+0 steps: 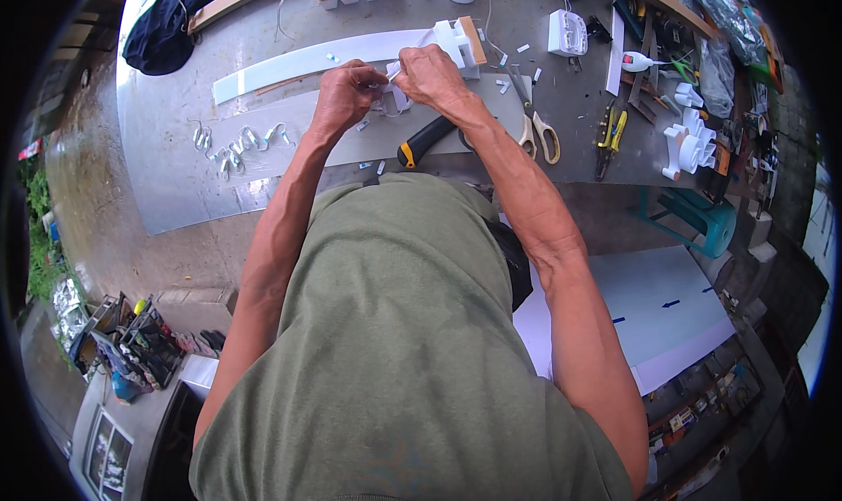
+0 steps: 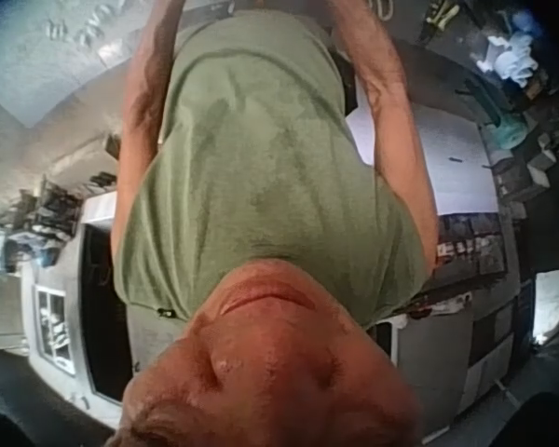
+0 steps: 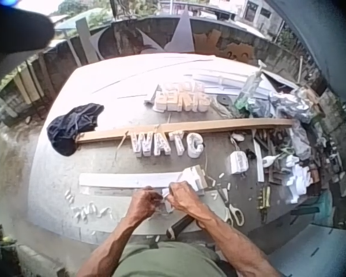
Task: The recorder is assembling LED strips into the backs of acrylic sign letters on a workshop table.
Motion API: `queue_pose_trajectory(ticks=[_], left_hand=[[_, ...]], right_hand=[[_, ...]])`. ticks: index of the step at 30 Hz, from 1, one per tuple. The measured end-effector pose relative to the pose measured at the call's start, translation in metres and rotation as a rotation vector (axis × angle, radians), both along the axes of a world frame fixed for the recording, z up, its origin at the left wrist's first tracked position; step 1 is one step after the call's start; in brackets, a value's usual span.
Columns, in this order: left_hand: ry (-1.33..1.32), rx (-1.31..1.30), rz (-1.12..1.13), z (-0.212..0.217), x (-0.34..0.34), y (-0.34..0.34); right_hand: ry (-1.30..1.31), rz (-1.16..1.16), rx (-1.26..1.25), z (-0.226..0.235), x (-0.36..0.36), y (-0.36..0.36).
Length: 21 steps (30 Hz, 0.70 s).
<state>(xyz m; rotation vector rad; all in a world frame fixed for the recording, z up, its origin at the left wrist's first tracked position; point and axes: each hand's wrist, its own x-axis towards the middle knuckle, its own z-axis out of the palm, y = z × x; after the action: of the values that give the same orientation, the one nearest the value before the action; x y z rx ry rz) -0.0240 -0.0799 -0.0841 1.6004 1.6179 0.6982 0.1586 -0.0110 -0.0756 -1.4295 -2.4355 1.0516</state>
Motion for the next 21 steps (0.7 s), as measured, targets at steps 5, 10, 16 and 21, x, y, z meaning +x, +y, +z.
queue_pose_trajectory(ticks=[5,10,16,21], left_hand=[[-0.032,0.025,-0.007,0.001,-0.002,0.002],[0.002,0.003,0.003,0.015,0.004,0.002],[-0.001,0.137,-0.111,0.0,-0.002,-0.001],[0.061,0.135,-0.162,-0.003,-0.002,-0.001]], right_hand=[[0.01,0.029,0.052,-0.002,-0.001,0.002],[-0.044,0.054,0.07,-0.005,0.002,0.004],[-0.071,0.123,0.079,-0.004,0.002,0.01],[-0.049,0.143,0.059,0.002,0.001,0.013]])
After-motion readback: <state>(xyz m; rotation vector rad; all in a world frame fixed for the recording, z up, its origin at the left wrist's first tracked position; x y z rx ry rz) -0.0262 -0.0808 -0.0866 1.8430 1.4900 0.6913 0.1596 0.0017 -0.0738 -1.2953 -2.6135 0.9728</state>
